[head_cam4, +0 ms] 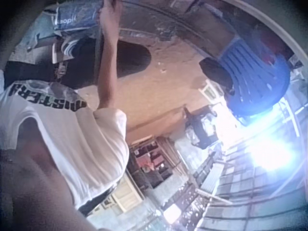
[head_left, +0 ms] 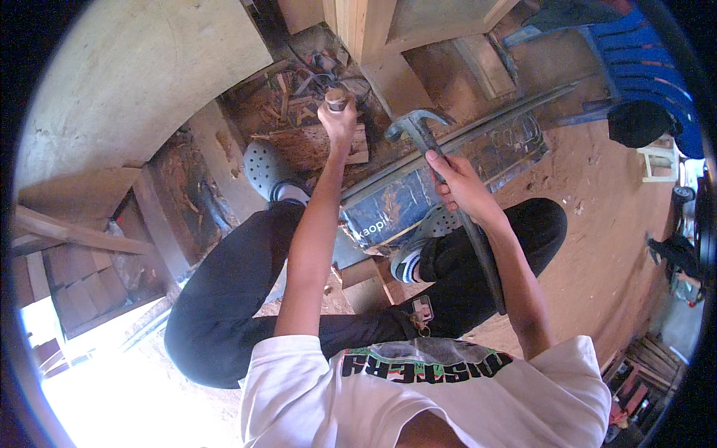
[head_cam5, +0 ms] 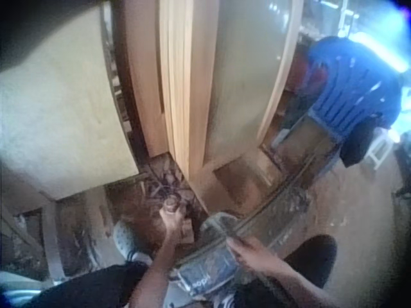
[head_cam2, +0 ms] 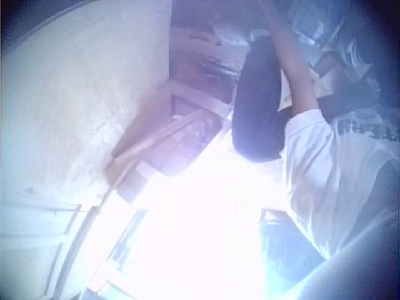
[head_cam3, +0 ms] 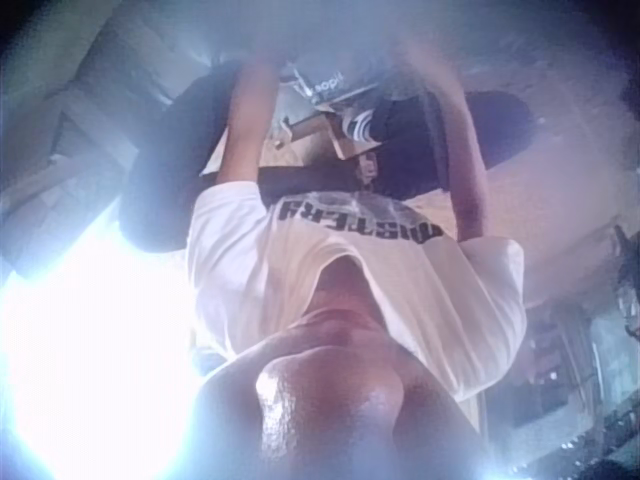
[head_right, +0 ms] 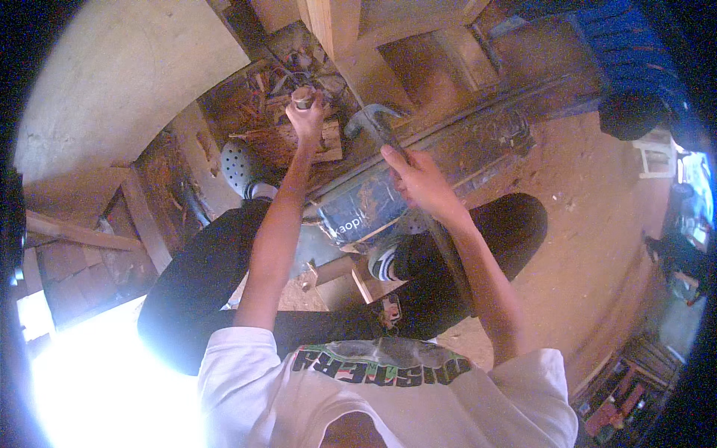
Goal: The person sits on the floor and uses a hammer and chisel to carve a small piece of wood. They repeatedly strike the chisel to remove wood shavings and shape the block.
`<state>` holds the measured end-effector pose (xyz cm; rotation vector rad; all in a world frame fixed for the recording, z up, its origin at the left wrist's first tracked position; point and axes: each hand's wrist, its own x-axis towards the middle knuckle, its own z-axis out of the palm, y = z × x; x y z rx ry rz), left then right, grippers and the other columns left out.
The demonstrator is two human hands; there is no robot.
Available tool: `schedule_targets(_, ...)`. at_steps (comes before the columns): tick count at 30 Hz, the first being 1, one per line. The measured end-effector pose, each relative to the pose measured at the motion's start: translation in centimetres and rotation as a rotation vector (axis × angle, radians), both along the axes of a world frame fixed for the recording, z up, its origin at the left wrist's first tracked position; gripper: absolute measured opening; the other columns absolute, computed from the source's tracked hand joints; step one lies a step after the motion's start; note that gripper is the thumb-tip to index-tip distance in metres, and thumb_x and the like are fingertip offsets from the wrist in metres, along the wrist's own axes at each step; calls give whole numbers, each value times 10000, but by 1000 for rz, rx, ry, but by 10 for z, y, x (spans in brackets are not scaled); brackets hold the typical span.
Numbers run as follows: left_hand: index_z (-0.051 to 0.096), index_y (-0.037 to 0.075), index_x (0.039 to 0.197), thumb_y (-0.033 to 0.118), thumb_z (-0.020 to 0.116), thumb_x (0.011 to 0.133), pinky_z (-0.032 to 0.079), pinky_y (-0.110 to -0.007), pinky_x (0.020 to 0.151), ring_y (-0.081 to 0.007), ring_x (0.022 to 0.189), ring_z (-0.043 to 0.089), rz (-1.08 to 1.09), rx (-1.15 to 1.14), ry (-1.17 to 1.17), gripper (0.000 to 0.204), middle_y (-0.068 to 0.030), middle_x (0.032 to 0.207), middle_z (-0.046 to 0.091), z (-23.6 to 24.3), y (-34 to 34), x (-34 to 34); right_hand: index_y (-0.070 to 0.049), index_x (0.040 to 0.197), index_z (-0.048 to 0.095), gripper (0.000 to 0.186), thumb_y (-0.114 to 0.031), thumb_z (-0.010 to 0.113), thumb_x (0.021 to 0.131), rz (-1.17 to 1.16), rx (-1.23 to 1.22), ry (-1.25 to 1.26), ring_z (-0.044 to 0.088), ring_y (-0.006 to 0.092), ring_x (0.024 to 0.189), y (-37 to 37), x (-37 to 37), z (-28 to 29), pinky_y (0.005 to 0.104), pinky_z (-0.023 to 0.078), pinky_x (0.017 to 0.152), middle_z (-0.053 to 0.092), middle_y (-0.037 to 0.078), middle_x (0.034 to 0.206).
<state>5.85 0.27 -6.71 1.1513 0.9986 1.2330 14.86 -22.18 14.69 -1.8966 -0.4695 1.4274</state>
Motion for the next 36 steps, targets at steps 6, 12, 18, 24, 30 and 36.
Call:
schedule_targets(6, 635, -5, 771, 60, 687, 806, 444, -292, 545, -95, 587, 538, 225, -20, -6, 90, -34, 662, 617, 18, -15, 5, -95, 757, 506, 518, -589, 545, 904, 177, 36, -159, 430, 85, 487, 21, 11, -20, 267, 335, 430, 438, -31, 582)
schedule_targets(12, 624, -12, 750, 40, 672, 754, 455, -301, 564, -109, 587, 542, 267, 212, 71, 71, -34, 656, 614, 15, -18, -2, -92, 809, 513, 545, -632, 557, 874, 250, 261, -430, 388, 40, 443, 89, 8, 41, 206, 290, 388, 424, -59, 583)
schedule_targets(18, 640, -10, 759, 52, 680, 710, 490, -328, 604, -172, 602, 624, 300, 134, 190, 89, -101, 665, 651, 5, -27, 7, 8, 795, 620, 573, -537, 510, 934, 87, 533, -641, 568, 228, 572, 115, 7, 65, 385, 455, 580, 585, 98, 626)
schedule_targets(24, 647, 23, 786, 67, 667, 677, 503, -353, 630, -246, 615, 647, 211, 159, 209, 119, -117, 698, 664, 7, -34, -1, 1, 779, 575, 602, -579, 504, 926, 345, 185, -773, 538, 205, 516, 120, -15, -22, 383, 432, 487, 532, 83, 597)
schedule_targets(30, 648, 42, 783, 90, 705, 718, 507, -337, 655, -176, 650, 649, 150, 173, 218, 100, -67, 717, 684, 2, -36, -2, -67, 787, 557, 562, -619, 534, 892, 107, 456, -443, 442, 125, 444, 105, 26, 61, 292, 366, 422, 452, -46, 558)
schedule_targets(36, 656, 41, 793, 121, 703, 701, 507, -352, 654, -208, 641, 650, 187, 225, 274, 131, -81, 728, 688, 9, -39, 0, -127, 667, 512, 538, -603, 506, 917, 387, 232, -792, 380, 50, 406, 127, -2, -6, 250, 299, 368, 459, -50, 538)
